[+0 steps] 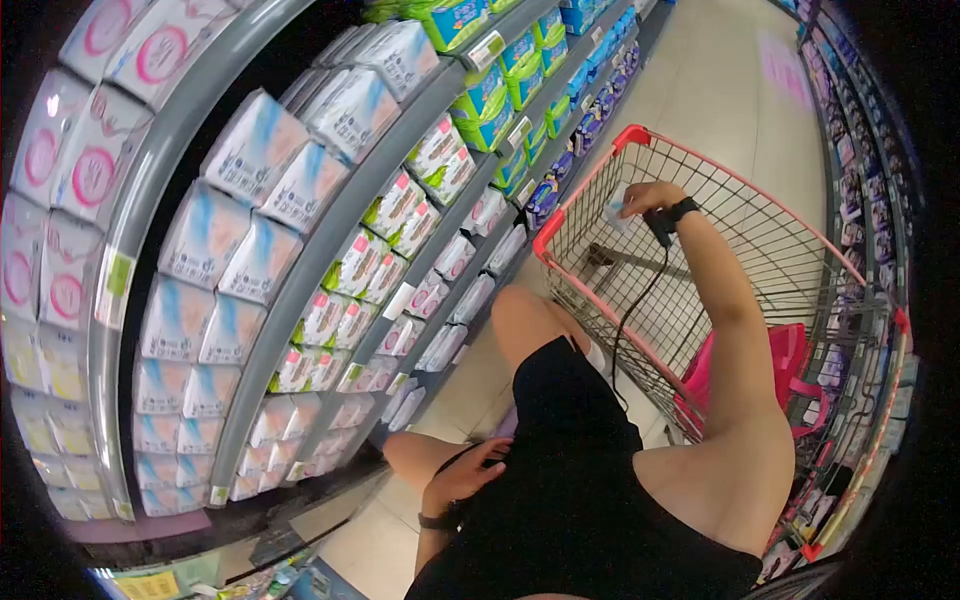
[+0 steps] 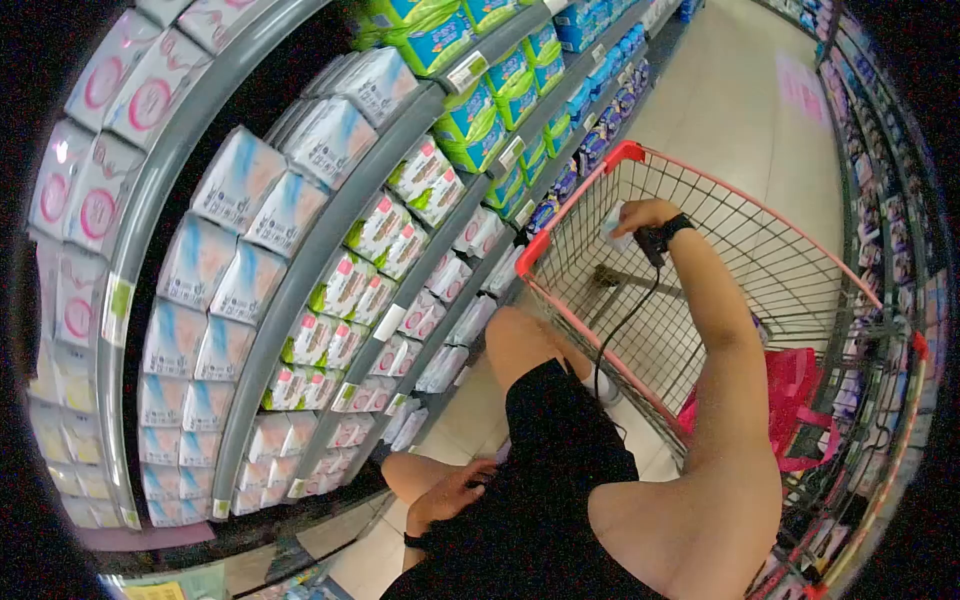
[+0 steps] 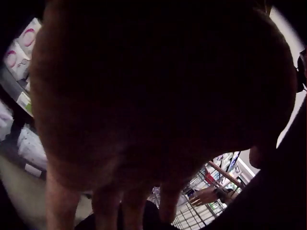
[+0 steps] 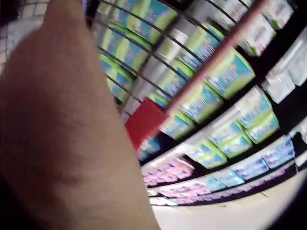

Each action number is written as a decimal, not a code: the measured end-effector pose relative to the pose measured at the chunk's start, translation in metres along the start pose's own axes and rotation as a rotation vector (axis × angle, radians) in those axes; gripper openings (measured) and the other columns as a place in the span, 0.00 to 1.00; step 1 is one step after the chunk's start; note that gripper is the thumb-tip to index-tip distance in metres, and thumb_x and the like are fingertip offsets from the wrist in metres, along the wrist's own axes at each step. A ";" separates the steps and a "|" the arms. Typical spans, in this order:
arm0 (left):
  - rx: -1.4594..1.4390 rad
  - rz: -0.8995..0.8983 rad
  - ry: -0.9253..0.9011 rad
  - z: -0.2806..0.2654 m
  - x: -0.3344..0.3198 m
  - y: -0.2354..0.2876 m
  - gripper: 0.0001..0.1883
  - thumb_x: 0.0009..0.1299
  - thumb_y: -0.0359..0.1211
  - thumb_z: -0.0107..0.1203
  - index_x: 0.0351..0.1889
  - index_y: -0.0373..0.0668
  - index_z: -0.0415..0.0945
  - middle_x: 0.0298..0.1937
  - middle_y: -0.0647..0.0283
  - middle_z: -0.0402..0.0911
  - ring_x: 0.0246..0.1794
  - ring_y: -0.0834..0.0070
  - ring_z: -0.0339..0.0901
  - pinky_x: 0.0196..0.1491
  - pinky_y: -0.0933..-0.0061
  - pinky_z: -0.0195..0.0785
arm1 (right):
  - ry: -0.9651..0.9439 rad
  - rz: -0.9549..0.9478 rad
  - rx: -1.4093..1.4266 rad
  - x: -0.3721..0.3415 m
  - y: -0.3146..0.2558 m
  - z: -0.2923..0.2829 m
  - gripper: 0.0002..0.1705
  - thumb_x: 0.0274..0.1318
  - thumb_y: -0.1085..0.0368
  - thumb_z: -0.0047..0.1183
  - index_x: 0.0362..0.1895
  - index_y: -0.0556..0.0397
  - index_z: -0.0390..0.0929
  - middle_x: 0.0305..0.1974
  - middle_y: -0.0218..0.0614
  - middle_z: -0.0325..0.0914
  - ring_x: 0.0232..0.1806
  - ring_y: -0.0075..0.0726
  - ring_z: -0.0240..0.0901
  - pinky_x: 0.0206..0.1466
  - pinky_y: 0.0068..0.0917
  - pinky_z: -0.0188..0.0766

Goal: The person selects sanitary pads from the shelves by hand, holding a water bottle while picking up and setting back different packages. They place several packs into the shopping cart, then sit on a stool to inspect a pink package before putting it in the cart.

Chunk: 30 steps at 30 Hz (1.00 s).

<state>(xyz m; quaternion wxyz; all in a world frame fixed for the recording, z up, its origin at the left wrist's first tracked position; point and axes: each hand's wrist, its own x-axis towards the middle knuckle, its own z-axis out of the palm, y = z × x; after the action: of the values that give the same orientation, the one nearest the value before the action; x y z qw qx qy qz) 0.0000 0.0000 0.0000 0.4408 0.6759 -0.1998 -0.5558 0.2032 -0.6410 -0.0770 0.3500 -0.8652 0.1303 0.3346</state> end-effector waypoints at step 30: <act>0.226 0.412 0.789 0.022 0.017 -0.018 0.35 0.64 0.34 0.69 0.67 0.37 0.64 0.60 0.52 0.74 0.53 0.63 0.78 0.52 0.64 0.74 | -0.454 -0.817 1.030 -0.181 -0.243 0.089 0.26 0.67 0.51 0.54 0.63 0.50 0.70 0.58 0.42 0.76 0.60 0.44 0.75 0.64 0.45 0.74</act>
<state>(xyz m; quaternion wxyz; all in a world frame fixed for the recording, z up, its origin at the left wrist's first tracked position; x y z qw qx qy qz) -0.0190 -0.0115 -0.0244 0.5081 0.8259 -0.2061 -0.1313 0.1370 -0.4053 0.1232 0.8323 -0.4775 -0.1399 0.2443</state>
